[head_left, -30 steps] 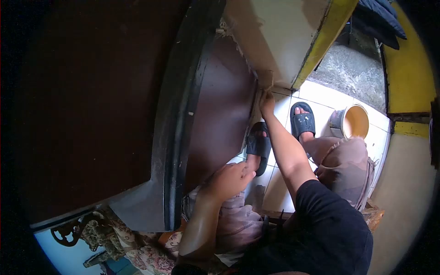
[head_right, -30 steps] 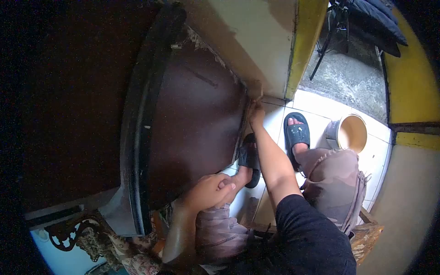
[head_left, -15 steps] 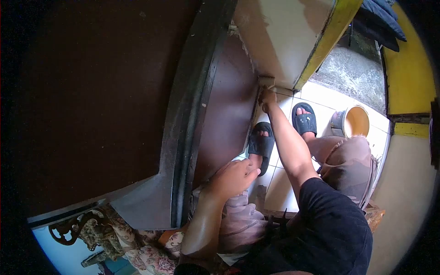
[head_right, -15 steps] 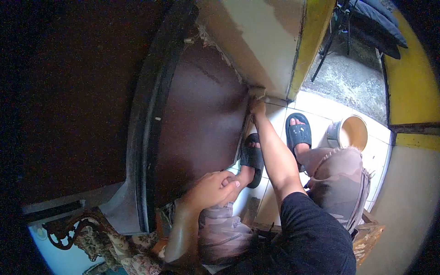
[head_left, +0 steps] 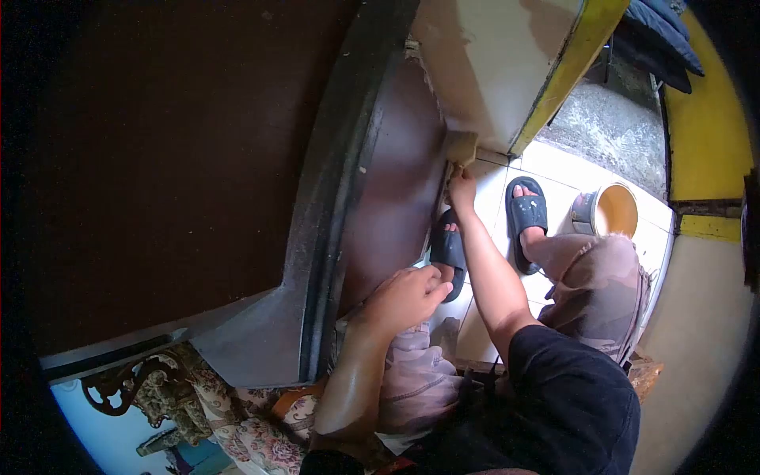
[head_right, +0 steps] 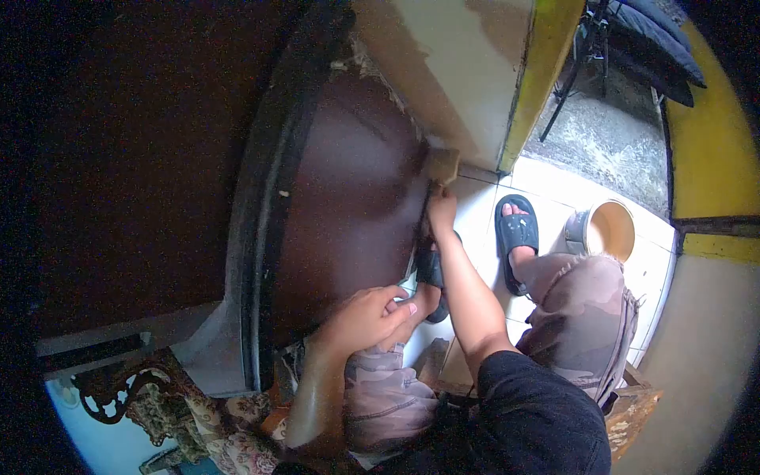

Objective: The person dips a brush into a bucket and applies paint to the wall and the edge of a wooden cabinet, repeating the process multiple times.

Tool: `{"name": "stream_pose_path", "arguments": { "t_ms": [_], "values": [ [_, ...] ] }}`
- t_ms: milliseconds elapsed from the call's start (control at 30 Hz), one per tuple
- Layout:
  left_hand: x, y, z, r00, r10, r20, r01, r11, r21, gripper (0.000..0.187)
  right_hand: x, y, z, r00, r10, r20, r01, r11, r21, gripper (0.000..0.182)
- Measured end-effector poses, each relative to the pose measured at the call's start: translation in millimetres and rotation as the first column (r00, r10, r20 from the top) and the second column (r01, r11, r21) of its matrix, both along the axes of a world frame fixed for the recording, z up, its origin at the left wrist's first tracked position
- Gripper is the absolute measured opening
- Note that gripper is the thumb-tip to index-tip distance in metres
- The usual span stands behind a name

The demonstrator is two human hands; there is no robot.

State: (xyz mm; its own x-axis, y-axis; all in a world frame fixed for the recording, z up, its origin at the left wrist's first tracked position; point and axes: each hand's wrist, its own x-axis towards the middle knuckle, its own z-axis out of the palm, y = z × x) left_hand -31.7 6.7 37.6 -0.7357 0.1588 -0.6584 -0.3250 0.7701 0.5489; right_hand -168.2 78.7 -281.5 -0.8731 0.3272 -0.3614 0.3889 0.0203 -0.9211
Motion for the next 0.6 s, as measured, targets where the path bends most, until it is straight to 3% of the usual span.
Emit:
{"name": "stream_pose_path", "arguments": {
  "t_ms": [100, 167, 233, 300, 333, 367, 433, 500, 567, 600],
  "values": [
    [2, -2, 1, 1.0, -0.02, -0.015, 0.02, 1.0, -0.003, 0.046, -26, 3, -84, 0.97, 0.115, 0.216, -0.104, 0.993, -0.064, 0.053],
    [0, 0, 4, 1.0, -0.002, 0.021, 0.001, 0.999, 0.036, 0.047, -45, 6, -71, 0.97, 0.129, 0.208, -0.117, 0.991, -0.071, 0.051],
    [2, -2, -2, 1.0, -0.009, 0.017, 0.009, 1.0, 0.009, 0.047, -58, 8, -34, 0.974, 0.123, 0.19, -0.114, 0.992, -0.056, 0.049],
    [1, -1, -2, 1.0, -0.015, 0.006, 0.015, 1.0, -0.019, 0.046, -56, -1, 8, 0.999, 0.048, -0.009, -0.048, 0.943, -0.328, 0.045],
    [0, -1, 1, 1.0, -0.024, 0.004, 0.024, 1.0, -0.015, 0.046, -38, 4, 100, 0.997, -0.016, 0.079, 0.042, 0.94, -0.34, 0.039],
    [-1, -1, 3, 0.999, -0.033, 0.003, 0.033, 0.999, -0.014, 0.046, -34, 4, 135, 0.997, -0.015, 0.074, 0.04, 0.939, -0.342, 0.039],
    [2, -3, -2, 0.999, -0.036, 0.013, 0.037, 0.999, -0.025, 0.046, -25, 4, 168, 0.998, -0.059, -0.013, 0.043, 0.843, -0.535, 0.036],
    [1, -3, -1, 0.999, -0.05, 0.02, 0.05, 0.998, -0.029, 0.046, -16, 6, 174, 0.998, -0.068, -0.009, 0.054, 0.854, -0.518, 0.035],
    [-4, 0, 6, 0.995, -0.014, 0.098, 0.018, 0.999, -0.04, 0.046, -9, 3, 174, 0.978, -0.046, -0.203, -0.004, 0.971, -0.239, 0.036],
    [-5, 1, 7, 0.996, -0.016, 0.093, 0.02, 0.999, -0.038, 0.046, -9, 4, 172, 0.984, -0.057, -0.167, 0.012, 0.967, -0.256, 0.038]
  ]
}}
